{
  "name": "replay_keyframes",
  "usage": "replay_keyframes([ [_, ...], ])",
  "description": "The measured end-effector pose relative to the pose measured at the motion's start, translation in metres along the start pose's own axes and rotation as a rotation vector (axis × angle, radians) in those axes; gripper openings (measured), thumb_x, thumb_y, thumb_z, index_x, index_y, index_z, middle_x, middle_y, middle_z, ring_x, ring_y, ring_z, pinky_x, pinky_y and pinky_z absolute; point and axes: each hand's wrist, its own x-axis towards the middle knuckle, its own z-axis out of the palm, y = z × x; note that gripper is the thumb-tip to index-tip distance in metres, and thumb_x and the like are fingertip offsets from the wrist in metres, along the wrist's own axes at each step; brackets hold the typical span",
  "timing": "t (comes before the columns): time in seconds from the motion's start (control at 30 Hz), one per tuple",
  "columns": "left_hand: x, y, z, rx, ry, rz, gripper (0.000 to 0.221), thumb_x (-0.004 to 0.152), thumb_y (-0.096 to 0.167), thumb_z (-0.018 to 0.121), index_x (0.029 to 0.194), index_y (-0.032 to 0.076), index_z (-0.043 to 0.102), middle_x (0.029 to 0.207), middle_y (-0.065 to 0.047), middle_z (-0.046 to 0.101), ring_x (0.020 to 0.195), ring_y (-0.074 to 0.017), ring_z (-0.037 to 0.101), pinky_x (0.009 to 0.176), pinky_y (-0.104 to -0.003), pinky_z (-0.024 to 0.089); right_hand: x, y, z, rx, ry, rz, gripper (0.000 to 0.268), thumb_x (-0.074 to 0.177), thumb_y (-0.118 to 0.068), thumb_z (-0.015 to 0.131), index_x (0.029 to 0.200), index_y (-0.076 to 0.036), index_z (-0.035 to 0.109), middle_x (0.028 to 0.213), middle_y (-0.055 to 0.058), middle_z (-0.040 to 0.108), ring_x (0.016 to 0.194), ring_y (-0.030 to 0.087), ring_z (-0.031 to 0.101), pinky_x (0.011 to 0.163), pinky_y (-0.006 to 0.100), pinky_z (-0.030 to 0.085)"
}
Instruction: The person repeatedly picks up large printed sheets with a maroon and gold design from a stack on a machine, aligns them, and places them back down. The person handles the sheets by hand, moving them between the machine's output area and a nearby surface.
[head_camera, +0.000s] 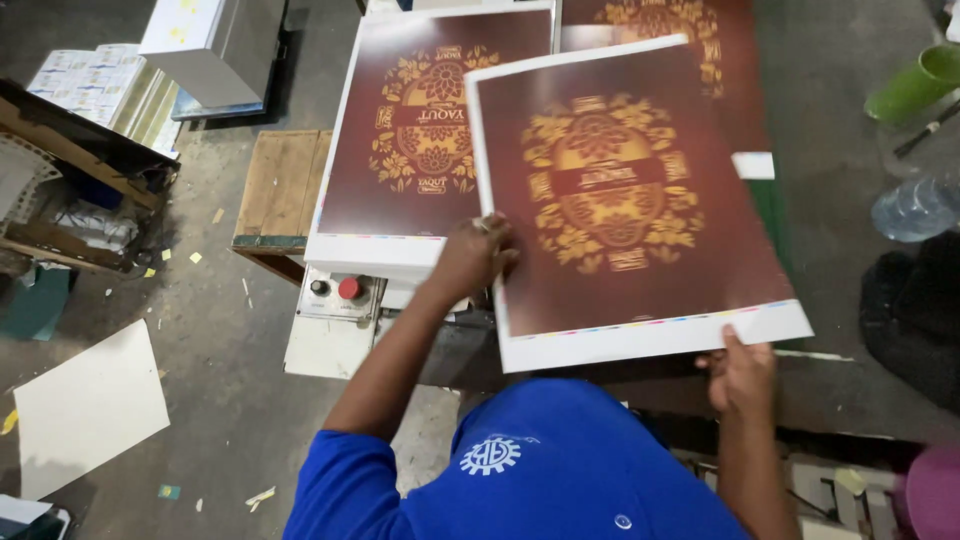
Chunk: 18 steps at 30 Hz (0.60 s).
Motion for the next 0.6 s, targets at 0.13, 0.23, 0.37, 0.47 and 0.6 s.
replay_keyframes([
  [0.13,-0.005,-0.024,-0.016,0.324,-0.003,0.170,0.070,0.069,0.050,0.078,0.117,-0.001,0.068,0.135,-0.025,0.063,0.127,-0.0439,0.057,0.098,-0.056,0.046,-0.004,-0.014,-0.043,0.005,0.089,-0.004,0.031,0.106,-0.012,0.064,0.135,-0.010,0.055,0.102,0.002,0.066,0.076,0.013,0.062,0.056,0.031,0.051],
  [0.23,-0.010,-0.040,-0.011,0.324,-0.225,0.086,0.085,0.076,0.054,0.079,0.135,-0.004,0.059,0.147,-0.021,0.050,0.140,-0.0395,0.044,0.106,-0.048,0.039,-0.008,-0.012,-0.076,-0.026,0.149,0.019,0.029,0.105,-0.012,0.064,0.133,-0.011,0.055,0.104,0.002,0.067,0.077,0.014,0.063,0.056,0.032,0.050],
  [0.37,-0.009,-0.041,-0.018,0.286,-0.241,0.095,0.072,0.079,0.049,0.078,0.129,0.000,0.064,0.145,-0.016,0.057,0.134,-0.0349,0.054,0.107,-0.046,0.045,-0.014,-0.004,-0.106,-0.073,0.155,0.034,0.025,0.108,-0.011,0.065,0.132,-0.010,0.057,0.103,0.004,0.067,0.077,0.016,0.062,0.059,0.034,0.051],
  [0.47,-0.016,-0.034,-0.024,0.238,-0.210,0.130,0.057,0.086,0.039,0.076,0.125,-0.001,0.066,0.138,-0.018,0.064,0.124,-0.0370,0.062,0.102,-0.047,0.050,-0.019,-0.002,-0.114,-0.103,0.172,0.034,0.023,0.110,-0.011,0.065,0.133,-0.009,0.057,0.104,0.005,0.066,0.078,0.015,0.062,0.060,0.034,0.053],
  [0.6,-0.027,-0.020,-0.031,0.270,0.001,0.234,0.032,0.095,0.006,0.063,0.126,0.000,0.067,0.119,-0.021,0.075,0.101,-0.0349,0.073,0.087,-0.044,0.058,-0.023,-0.003,-0.102,-0.151,0.218,0.025,0.026,0.111,-0.011,0.063,0.135,-0.006,0.055,0.107,0.006,0.067,0.078,0.016,0.064,0.059,0.032,0.054],
])
